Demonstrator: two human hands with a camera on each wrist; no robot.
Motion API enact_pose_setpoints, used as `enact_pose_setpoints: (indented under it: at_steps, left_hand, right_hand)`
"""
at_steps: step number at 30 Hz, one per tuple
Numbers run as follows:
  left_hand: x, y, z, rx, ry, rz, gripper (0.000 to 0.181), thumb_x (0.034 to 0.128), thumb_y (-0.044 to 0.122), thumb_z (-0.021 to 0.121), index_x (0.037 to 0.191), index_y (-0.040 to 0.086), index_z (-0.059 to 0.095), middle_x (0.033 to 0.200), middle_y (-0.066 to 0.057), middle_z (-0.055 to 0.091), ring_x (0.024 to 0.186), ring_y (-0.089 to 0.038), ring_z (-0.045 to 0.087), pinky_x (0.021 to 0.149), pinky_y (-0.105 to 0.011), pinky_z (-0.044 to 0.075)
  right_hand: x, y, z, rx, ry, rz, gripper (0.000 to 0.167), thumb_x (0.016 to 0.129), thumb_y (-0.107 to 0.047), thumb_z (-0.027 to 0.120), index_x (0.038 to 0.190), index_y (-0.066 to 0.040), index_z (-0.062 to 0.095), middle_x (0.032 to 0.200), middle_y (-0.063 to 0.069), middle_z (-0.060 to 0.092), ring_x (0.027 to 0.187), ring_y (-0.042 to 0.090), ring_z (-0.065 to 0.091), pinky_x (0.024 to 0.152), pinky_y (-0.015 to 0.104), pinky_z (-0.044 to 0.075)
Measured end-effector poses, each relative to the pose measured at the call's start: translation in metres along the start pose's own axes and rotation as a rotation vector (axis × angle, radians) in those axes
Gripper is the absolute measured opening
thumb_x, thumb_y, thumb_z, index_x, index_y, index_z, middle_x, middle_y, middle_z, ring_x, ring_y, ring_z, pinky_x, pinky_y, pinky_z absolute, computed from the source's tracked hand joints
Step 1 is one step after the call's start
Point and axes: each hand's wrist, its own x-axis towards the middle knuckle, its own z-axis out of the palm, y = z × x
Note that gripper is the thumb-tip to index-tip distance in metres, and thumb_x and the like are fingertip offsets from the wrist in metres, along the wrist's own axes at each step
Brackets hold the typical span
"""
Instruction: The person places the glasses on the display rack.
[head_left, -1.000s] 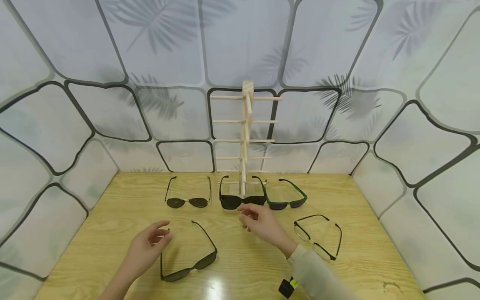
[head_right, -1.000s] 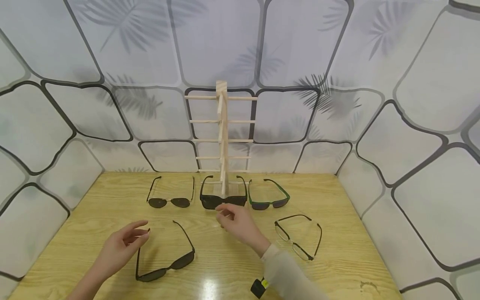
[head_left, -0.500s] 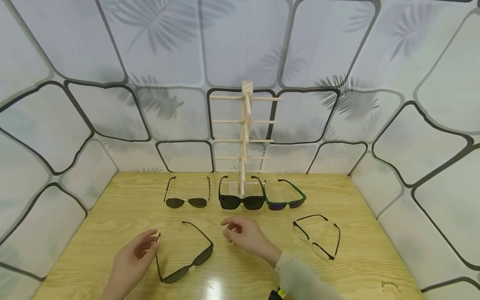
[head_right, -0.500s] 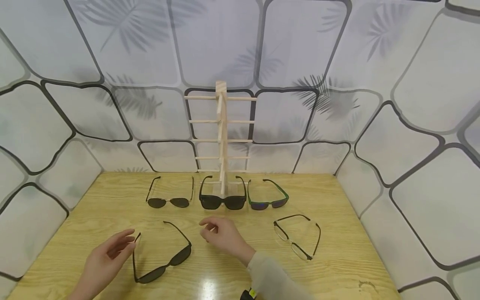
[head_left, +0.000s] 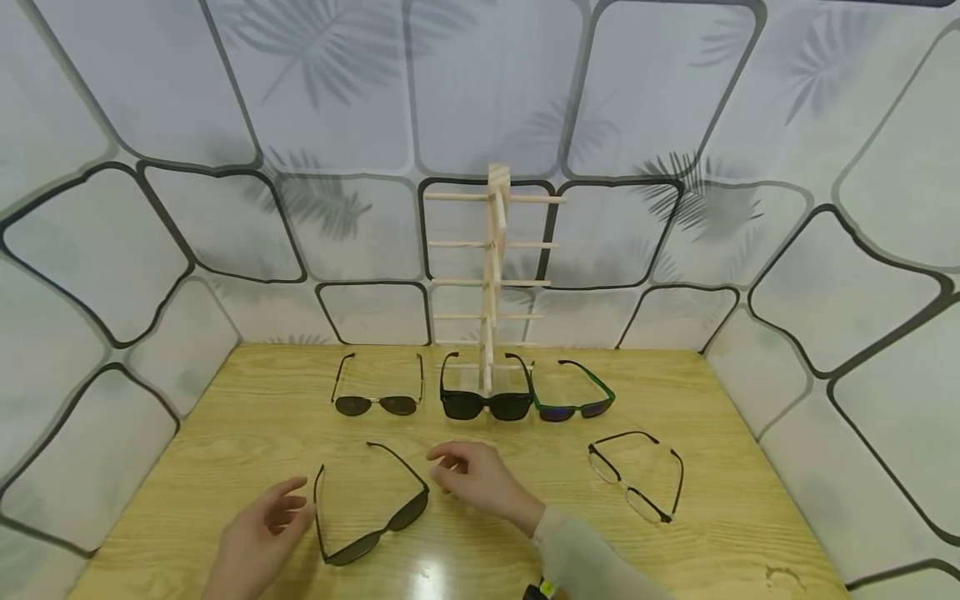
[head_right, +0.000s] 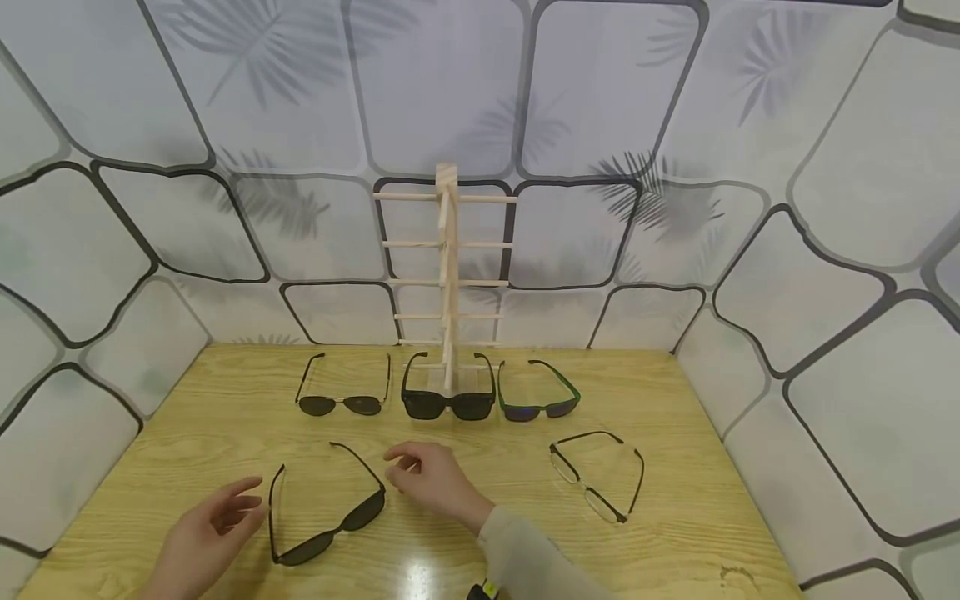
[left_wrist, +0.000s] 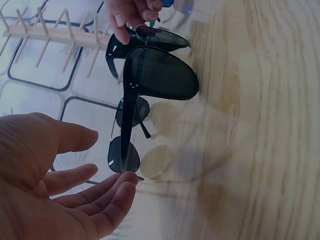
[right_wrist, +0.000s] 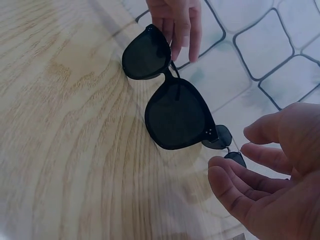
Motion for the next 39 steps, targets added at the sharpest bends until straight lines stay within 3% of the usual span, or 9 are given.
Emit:
enact_pose_setpoints:
  at_steps: [12, 16, 21, 28, 39]
  left_hand:
    - [0.000, -0.006, 0.011, -0.042, -0.068, -0.044, 0.052, 0.1002, 0.023, 0.074, 0.145, 0.001, 0.060, 0.107, -0.011, 0.080, 0.092, -0.022, 0.077, 0.080, -0.038, 0.063]
    - [0.000, -0.007, 0.012, -0.032, -0.072, -0.037, 0.048, 0.0996, 0.018, 0.074, 0.143, 0.001, 0.062, 0.100, -0.008, 0.081, 0.089, -0.019, 0.076, 0.075, -0.032, 0.061]
    - [-0.002, -0.009, 0.014, -0.042, -0.078, -0.036, 0.046, 0.0998, 0.016, 0.073, 0.141, 0.000, 0.063, 0.098, -0.006, 0.081, 0.087, -0.016, 0.076, 0.073, -0.025, 0.058]
    - [-0.003, -0.009, 0.014, -0.058, -0.076, -0.030, 0.045, 0.1000, 0.020, 0.074, 0.139, 0.000, 0.065, 0.098, -0.005, 0.081, 0.085, -0.010, 0.075, 0.075, -0.022, 0.058]
    - [-0.004, -0.007, 0.015, -0.132, -0.071, -0.049, 0.040, 0.0988, 0.011, 0.074, 0.136, -0.002, 0.067, 0.097, -0.008, 0.081, 0.081, -0.007, 0.075, 0.072, -0.021, 0.057]
  right_hand:
    - [0.000, -0.004, 0.007, 0.016, -0.017, -0.004, 0.029, 0.103, -0.016, 0.066, 0.127, -0.001, 0.073, 0.103, 0.015, 0.076, 0.076, 0.029, 0.072, 0.058, 0.021, 0.052]
    - [0.000, -0.004, 0.009, 0.030, -0.025, -0.002, 0.029, 0.102, -0.016, 0.067, 0.126, -0.001, 0.073, 0.101, 0.016, 0.077, 0.077, 0.034, 0.072, 0.057, 0.020, 0.051]
    - [0.000, -0.001, 0.013, 0.031, -0.036, 0.001, 0.028, 0.103, -0.017, 0.067, 0.126, -0.002, 0.074, 0.100, 0.014, 0.077, 0.075, 0.027, 0.073, 0.058, 0.020, 0.052]
    - [0.001, 0.002, 0.018, 0.041, -0.040, 0.027, 0.027, 0.103, -0.017, 0.066, 0.126, -0.004, 0.075, 0.097, 0.011, 0.078, 0.072, 0.026, 0.072, 0.055, 0.019, 0.050]
    - [0.002, 0.005, 0.019, 0.067, -0.053, 0.034, 0.027, 0.103, -0.013, 0.064, 0.126, -0.002, 0.074, 0.095, 0.011, 0.077, 0.072, 0.024, 0.072, 0.055, 0.020, 0.051]
